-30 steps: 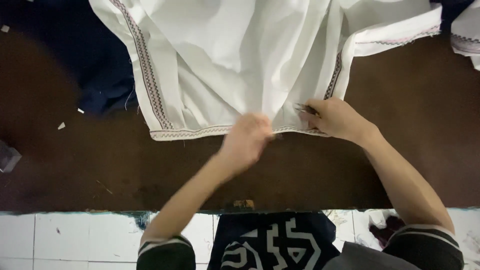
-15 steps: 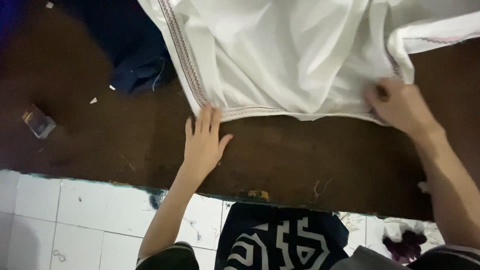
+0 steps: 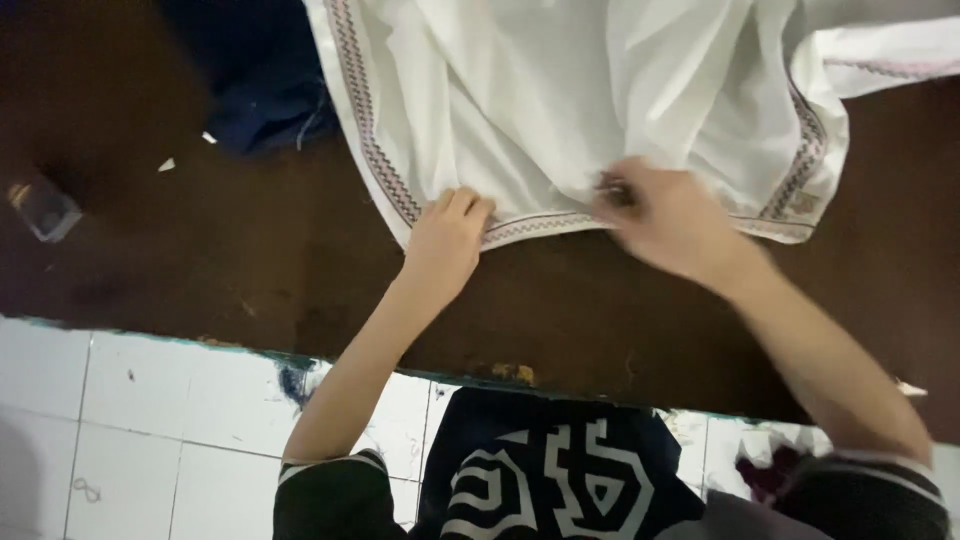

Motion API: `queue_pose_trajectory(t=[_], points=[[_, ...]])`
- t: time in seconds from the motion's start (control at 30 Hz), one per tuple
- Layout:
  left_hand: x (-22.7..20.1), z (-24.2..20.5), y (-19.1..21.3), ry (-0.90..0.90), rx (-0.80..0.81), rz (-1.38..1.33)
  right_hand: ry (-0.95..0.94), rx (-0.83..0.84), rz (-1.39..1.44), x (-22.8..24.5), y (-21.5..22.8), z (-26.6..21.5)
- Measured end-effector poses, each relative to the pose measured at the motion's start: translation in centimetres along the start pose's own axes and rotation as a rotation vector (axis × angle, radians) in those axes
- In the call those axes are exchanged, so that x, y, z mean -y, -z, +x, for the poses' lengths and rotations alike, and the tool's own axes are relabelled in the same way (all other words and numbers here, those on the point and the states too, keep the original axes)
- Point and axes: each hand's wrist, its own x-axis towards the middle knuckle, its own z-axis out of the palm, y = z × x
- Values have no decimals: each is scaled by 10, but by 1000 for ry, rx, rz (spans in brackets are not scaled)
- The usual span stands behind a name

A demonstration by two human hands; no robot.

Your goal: Trimming excess threads from the hem of a white garment using small scissors

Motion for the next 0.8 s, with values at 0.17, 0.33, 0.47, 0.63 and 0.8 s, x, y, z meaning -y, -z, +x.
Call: queue_pose_trajectory(t=[0.17,0.33,0.47,0.63,0.8], points=[[-8,8,19,20,-13,-72,8,375,141,48,-29,19],[-8,0,10,34,-161,-168,-37,518,65,44,-41,26],[-12,3,9,28,-206,-202,-10,563,-6,47,-41,32],[-16,3,17,9,-208,-246,35,560,-25,49,-46,33],[-13,0,14,16,-210,-298,58,569,-21,47,-49,33]])
